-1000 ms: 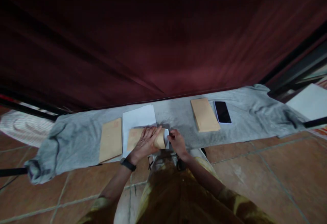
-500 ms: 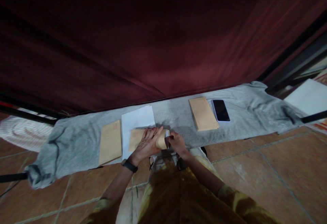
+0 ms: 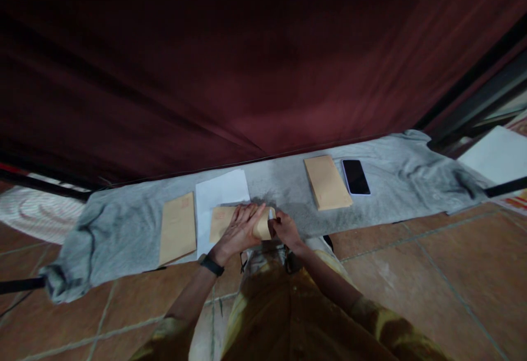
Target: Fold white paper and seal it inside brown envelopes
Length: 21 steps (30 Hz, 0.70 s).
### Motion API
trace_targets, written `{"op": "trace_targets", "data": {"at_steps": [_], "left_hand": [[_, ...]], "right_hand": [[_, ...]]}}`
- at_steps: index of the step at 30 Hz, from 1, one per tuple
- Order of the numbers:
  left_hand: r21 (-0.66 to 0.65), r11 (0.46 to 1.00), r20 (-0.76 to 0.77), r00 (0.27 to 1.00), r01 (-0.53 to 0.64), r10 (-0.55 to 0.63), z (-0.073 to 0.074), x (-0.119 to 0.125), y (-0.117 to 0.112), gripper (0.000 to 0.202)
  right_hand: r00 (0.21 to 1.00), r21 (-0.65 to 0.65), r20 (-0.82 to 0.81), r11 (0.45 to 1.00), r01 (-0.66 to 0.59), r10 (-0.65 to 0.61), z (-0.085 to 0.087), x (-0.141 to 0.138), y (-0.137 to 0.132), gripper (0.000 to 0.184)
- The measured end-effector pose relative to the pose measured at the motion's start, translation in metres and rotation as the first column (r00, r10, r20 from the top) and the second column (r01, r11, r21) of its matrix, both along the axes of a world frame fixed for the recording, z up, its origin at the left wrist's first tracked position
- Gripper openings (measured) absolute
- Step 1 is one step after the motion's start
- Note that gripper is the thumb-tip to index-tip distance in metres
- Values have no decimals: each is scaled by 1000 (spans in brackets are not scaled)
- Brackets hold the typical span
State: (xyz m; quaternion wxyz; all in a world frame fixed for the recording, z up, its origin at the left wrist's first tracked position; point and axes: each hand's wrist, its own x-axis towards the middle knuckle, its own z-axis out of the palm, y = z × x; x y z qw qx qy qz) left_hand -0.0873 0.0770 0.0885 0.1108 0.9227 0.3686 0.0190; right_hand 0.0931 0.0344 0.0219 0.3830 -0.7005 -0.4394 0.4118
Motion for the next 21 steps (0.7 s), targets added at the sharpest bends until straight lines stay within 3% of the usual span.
{"op": "trace_targets", "data": {"at_steps": [6, 10, 14, 16, 18, 20, 21], "left_hand": [[6, 1000, -12, 1000, 26, -26, 2, 0, 0, 113], [12, 999, -2, 999, 33, -33, 5, -3, -1, 110], [26, 989, 188, 972, -147, 140, 8, -3, -11, 96], [-36, 959, 360, 892, -280, 274, 4, 2, -19, 83], [-198, 900, 509, 745, -387, 432, -6, 12, -27, 76], [-450, 785, 570, 540, -425, 619, -18, 27, -35, 75], [-593, 695, 555, 419, -406, 719, -24, 35, -39, 77]], "right_hand": [[998, 5, -52, 1000, 25, -25, -3, 0, 0, 7], [965, 38, -240, 992, 122, -110, -5, 1, 0, 4], [898, 46, -396, 973, 226, -191, -6, 4, 4, 14], [860, 32, -455, 962, 272, -229, -6, 7, 6, 22], [818, 13, -508, 947, 321, -270, -6, 9, 6, 29], [778, -3, -549, 931, 365, -307, -7, 12, 5, 34], [757, -9, -568, 922, 386, -323, -7, 13, 4, 35]]}}
